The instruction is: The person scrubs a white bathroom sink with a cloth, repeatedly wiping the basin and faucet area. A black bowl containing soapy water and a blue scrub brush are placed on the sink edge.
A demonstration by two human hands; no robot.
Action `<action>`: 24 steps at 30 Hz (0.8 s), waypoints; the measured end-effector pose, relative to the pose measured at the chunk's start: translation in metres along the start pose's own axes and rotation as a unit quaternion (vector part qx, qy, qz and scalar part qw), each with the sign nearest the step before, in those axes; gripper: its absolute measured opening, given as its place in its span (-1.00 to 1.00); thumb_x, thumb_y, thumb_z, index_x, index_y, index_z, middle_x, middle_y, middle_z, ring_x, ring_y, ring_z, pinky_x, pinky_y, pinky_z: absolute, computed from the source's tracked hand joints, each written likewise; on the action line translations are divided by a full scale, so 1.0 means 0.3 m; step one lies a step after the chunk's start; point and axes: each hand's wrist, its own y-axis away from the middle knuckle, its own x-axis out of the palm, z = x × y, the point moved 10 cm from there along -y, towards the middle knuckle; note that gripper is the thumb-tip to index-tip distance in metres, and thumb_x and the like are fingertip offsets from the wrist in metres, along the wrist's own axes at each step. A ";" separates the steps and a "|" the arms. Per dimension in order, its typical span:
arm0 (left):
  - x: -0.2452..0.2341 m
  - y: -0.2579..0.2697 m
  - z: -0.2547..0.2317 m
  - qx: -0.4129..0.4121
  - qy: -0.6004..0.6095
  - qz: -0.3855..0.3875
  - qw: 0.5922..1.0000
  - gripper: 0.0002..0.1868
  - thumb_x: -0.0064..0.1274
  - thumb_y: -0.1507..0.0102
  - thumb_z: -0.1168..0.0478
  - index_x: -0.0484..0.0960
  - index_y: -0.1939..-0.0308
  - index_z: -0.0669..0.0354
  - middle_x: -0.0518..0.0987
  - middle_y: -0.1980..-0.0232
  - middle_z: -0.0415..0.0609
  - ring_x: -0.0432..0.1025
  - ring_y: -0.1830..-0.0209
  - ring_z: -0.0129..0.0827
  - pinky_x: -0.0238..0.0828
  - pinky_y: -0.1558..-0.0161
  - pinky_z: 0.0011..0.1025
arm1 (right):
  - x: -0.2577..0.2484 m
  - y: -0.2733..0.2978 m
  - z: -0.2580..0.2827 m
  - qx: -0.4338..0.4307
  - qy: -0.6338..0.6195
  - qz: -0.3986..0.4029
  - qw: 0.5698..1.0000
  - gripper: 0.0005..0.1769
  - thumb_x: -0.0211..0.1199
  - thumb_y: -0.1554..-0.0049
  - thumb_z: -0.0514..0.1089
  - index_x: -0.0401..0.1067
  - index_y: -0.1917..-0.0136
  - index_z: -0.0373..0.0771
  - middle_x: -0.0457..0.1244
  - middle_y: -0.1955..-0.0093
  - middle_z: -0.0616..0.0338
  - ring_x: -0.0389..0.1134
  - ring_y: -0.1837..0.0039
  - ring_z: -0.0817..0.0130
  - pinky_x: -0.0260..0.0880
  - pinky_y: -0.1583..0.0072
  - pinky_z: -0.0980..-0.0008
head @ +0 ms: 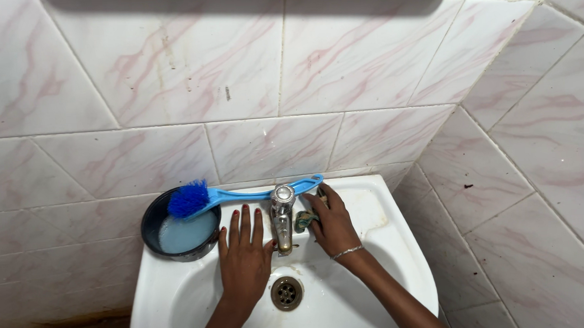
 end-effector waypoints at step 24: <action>-0.049 -0.004 0.007 0.043 0.062 -0.034 0.997 -0.30 -0.10 -0.32 -0.08 0.26 -0.45 0.23 0.18 -0.53 0.22 0.01 -0.55 0.07 -0.05 -0.40 0.07 | 0.028 0.034 0.126 -0.147 0.048 0.054 0.986 -0.54 0.15 -0.21 -0.21 0.35 -0.37 -0.29 0.13 -0.46 -0.10 0.17 -0.49 -0.06 0.24 -0.45 0.14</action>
